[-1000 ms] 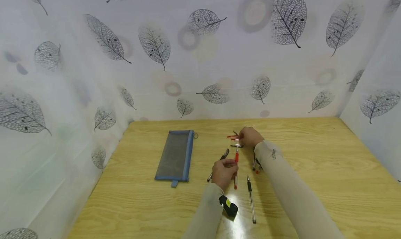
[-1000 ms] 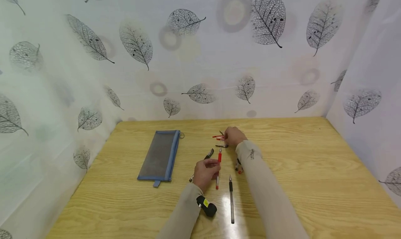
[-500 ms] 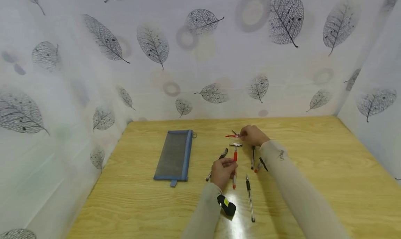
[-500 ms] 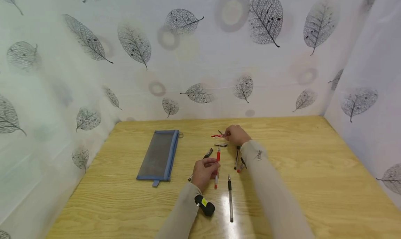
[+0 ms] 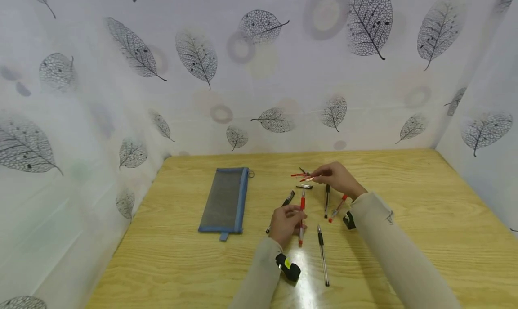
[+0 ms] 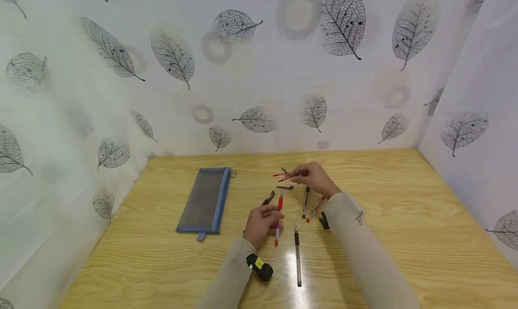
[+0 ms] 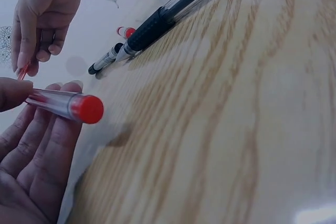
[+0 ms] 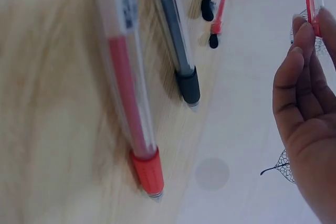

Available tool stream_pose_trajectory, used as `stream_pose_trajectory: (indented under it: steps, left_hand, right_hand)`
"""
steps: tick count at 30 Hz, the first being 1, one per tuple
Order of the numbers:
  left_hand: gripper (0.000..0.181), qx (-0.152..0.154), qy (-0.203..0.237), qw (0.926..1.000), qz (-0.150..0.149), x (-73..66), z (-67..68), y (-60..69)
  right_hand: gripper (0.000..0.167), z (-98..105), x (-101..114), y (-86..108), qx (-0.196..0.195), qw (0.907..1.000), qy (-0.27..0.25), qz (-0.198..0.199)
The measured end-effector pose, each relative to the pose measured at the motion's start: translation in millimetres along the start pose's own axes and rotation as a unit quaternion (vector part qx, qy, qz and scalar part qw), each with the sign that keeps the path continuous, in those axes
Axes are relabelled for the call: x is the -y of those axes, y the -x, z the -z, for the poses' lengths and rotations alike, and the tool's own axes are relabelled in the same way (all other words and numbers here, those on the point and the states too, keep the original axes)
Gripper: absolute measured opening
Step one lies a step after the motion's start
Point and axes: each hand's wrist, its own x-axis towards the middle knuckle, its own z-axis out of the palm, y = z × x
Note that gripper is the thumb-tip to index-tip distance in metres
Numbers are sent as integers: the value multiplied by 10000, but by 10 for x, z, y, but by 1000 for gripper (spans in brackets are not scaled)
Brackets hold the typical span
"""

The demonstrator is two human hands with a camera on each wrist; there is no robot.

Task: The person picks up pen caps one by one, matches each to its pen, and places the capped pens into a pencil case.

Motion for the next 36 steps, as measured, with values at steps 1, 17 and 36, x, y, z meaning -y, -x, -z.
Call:
stream_pose_trajectory:
  steps: [1, 17, 36]
  left_hand:
    - [20, 34, -3, 10000, -12, -4, 8, 12]
    - [20, 268, -282, 9990, -211, -49, 78, 88]
    - [20, 469, -411, 9975, -325, -104, 114, 111]
  right_hand:
    - [23, 0, 7, 29, -32, 10000, -78, -20]
    - [27, -95, 148, 236, -212, 9950, -973, 33]
    - [26, -198, 256, 273, 107, 9826, -1853, 119]
